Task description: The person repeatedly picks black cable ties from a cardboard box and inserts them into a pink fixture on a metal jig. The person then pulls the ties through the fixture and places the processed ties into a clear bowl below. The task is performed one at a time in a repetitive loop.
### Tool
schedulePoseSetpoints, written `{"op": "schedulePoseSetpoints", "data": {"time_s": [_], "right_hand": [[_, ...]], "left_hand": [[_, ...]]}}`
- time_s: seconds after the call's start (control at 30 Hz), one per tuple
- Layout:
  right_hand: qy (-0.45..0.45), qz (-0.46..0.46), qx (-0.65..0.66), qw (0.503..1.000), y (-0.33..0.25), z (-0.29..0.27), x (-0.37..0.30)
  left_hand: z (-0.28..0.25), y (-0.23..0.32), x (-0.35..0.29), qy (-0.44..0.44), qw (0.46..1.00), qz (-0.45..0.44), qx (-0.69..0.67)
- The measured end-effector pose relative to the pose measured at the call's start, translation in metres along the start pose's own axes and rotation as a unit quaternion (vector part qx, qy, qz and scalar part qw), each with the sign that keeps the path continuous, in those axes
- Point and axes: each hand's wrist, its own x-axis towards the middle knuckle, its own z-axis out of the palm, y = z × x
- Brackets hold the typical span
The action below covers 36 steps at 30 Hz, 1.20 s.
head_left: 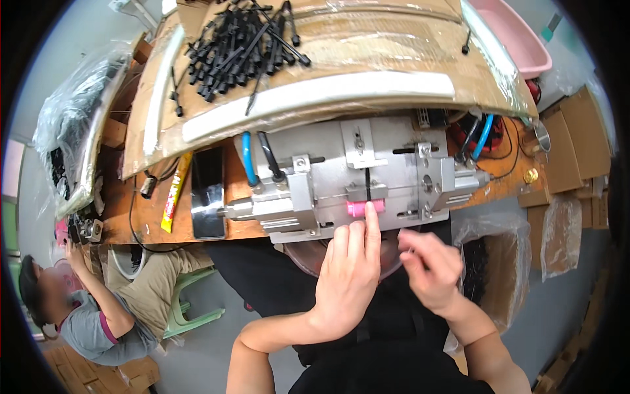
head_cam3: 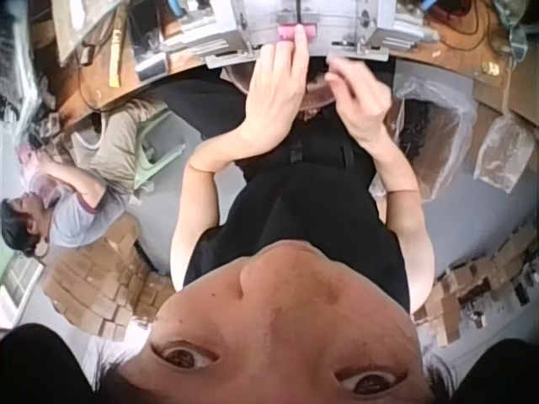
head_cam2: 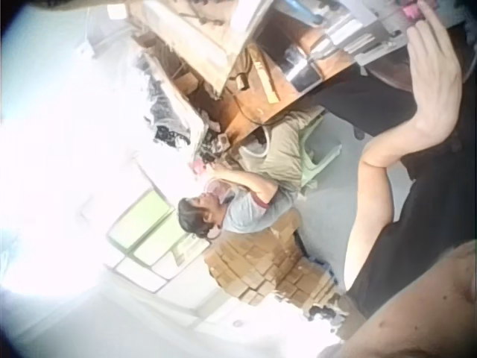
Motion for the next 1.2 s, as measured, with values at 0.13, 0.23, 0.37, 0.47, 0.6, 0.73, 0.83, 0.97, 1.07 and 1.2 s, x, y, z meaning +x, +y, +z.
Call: {"op": "schedulePoseSetpoints", "data": {"time_s": [0.13, 0.23, 0.37, 0.47, 0.6, 0.73, 0.83, 0.97, 1.07, 1.2], "right_hand": [[-0.195, -0.013, -0.052, 0.979, 0.015, 0.035, -0.058], [-0.304, -0.01, -0.112, 0.946, 0.035, 0.06, -0.099], [-0.399, -0.043, -0.146, 0.904, 0.064, 0.082, -0.15], [-0.432, -0.012, -0.137, 0.891, 0.054, 0.074, -0.15], [-0.436, 0.037, -0.015, 0.899, 0.042, 0.056, -0.119], [-0.382, -0.079, 0.068, 0.918, 0.013, -0.029, 0.033], [-0.121, -0.13, -0.011, 0.984, 0.004, -0.089, 0.14], [-0.021, -0.106, -0.088, 0.99, 0.033, -0.116, 0.277], [-0.196, -0.045, -0.176, 0.964, 0.047, -0.061, 0.361], [-0.239, 0.046, -0.283, 0.928, 0.05, 0.038, 0.405]], "left_hand": [[-0.05, -0.024, 0.004, 0.069, 0.991, 0.021, -0.114], [-0.08, -0.069, 0.021, 0.22, 0.971, -0.012, -0.098], [-0.113, -0.129, 0.064, 0.308, 0.946, -0.056, -0.081], [-0.126, -0.135, 0.095, 0.282, 0.954, -0.021, -0.1], [-0.118, -0.117, 0.182, 0.216, 0.963, 0.123, -0.101], [-0.075, -0.081, 0.29, 0.107, 0.97, 0.215, -0.038], [-0.039, -0.038, 0.306, 0.078, 0.961, 0.247, -0.098], [-0.008, 0.024, 0.318, 0.064, 0.924, 0.374, -0.045], [-0.017, 0.03, 0.303, -0.005, 0.955, 0.284, -0.084], [-0.035, 0.002, 0.249, 0.062, 0.962, 0.262, -0.048]]}}
